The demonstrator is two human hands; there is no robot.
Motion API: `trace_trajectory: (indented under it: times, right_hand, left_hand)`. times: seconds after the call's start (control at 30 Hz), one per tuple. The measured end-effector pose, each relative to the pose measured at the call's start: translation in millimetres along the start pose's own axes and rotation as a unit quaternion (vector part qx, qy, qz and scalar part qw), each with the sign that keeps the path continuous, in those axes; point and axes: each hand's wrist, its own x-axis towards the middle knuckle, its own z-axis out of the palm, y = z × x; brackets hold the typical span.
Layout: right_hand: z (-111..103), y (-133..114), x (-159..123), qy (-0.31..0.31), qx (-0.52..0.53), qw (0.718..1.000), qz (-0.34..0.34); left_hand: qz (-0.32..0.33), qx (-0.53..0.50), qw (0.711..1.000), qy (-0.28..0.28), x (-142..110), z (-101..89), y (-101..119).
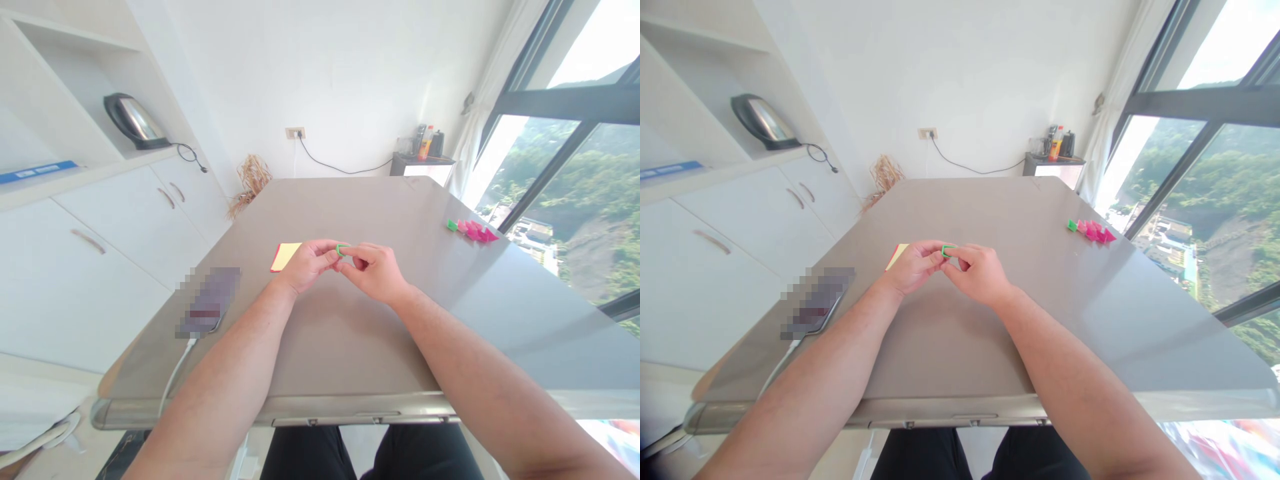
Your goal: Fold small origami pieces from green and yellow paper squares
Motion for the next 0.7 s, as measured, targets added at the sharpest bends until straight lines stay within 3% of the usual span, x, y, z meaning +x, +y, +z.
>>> trace_trajectory:
  times: [0.23,0.43,0.53,0.7]
  right_hand:
    - [-4,-10,3,-0.054,0.094,0.981,0.158]
    - [-5,-12,5,-0.049,0.157,0.965,0.204]
    - [-4,-11,5,-0.066,0.152,0.965,0.201]
    - [0,-9,4,0.015,0.052,0.989,0.138]
  left_hand:
    - [0.025,0.058,0.998,0.011,1,-3.0,-4]
    - [0.046,0.121,0.992,0.009,1,-4.4,-4]
    - [0.052,0.135,0.989,0.033,1,-2.7,-4]
    - [0.05,0.113,0.991,0.045,2,-0.3,-9]
